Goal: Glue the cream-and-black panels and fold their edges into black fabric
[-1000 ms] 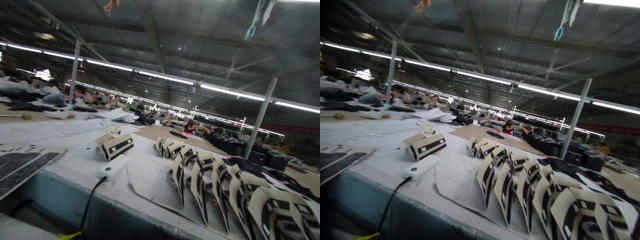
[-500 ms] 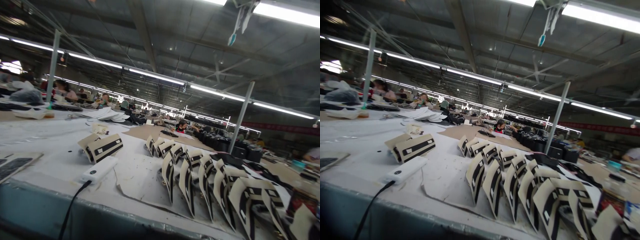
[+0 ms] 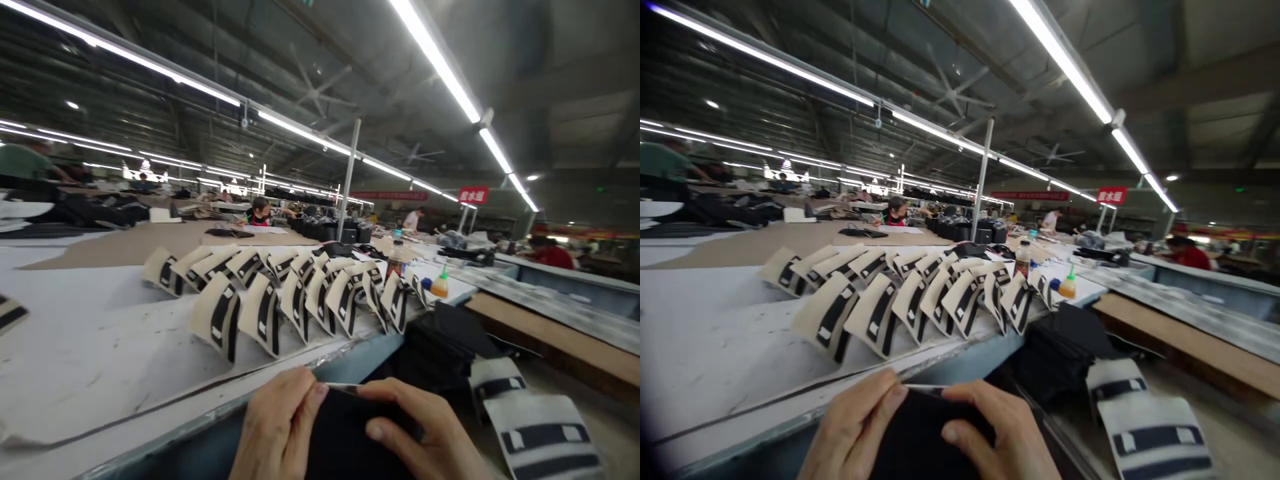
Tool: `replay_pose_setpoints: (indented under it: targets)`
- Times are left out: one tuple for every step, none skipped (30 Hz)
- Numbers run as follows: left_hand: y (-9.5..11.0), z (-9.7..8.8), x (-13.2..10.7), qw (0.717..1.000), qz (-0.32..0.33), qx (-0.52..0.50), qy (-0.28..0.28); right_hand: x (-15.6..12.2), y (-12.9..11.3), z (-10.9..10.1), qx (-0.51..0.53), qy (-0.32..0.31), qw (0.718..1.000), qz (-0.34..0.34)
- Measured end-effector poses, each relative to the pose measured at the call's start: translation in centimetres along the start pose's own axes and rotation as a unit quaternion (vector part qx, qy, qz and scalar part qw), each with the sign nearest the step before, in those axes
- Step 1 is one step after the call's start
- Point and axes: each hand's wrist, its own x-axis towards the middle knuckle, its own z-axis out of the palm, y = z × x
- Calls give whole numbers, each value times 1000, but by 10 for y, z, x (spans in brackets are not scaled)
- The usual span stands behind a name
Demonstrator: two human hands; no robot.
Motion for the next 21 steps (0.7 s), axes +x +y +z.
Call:
replay_pose_setpoints:
  targets:
    - [2, -4, 2, 1000, -4, -9, 12, -1, -6, -2, -23, 27, 999, -1]
    - [5, -8, 3, 1000, -13, -21, 18, -2, -13, -4, -48, 49, 998, -8]
    - [8, -11, 4, 999, -25, -36, 17, -3, -19, -6, -71, 63, 995, -14]
    - [10, -13, 5, 998, -38, -52, 14, -5, -24, -7, -88, 71, 993, -20]
    - [13, -15, 5, 996, -48, -69, 8, -7, -27, -9, -102, 70, 992, -25]
    - [15, -17, 5, 995, -58, -84, 5, -9, -29, -11, -113, 64, 991, -25]
    - [16, -18, 5, 993, -65, -94, 6, -10, -30, -12, -123, 54, 991, -23]
    - [17, -19, 5, 993, -70, -97, 4, -12, -29, -14, -131, 43, 990, -19]
    - [17, -20, 5, 993, -74, -94, 2, -13, -28, -15, -138, 33, 990, -14]
    - [18, -21, 5, 993, -77, -89, -1, -13, -27, -16, -146, 27, 989, -10]
    - [18, -21, 5, 993, -78, -86, -3, -14, -26, -17, -157, 22, 987, -5]
    - [17, -21, 5, 993, -78, -84, -2, -15, -25, -17, -168, 19, 986, -2]
    - [17, -22, 5, 994, -77, -81, -2, -16, -24, -17, -180, 15, 984, -3]
    - [16, -22, 6, 994, -76, -75, -1, -17, -23, -18, -190, 11, 982, -8]
    - [14, -22, 6, 995, -72, -67, -1, -18, -22, -18, -199, 7, 980, -14]
    - [13, -22, 6, 996, -67, -55, -13, -20, -19, -19, -207, 2, 978, -20]
    - [12, -22, 5, 997, -65, -44, -19, -21, -17, -20, -215, -1, 976, -23]
    - [10, -21, 5, 997, -67, -40, -16, -23, -13, -21, -223, -6, 975, -23]
    - [9, -20, 4, 996, -75, -41, -2, -24, -9, -22, -231, -14, 973, -14]
    - [9, -20, 3, 995, -87, -46, 22, -25, -5, -23, -237, -23, 971, -3]
    - [8, -19, 2, 993, -98, -51, 45, -25, -2, -24, -241, -33, 970, 8]
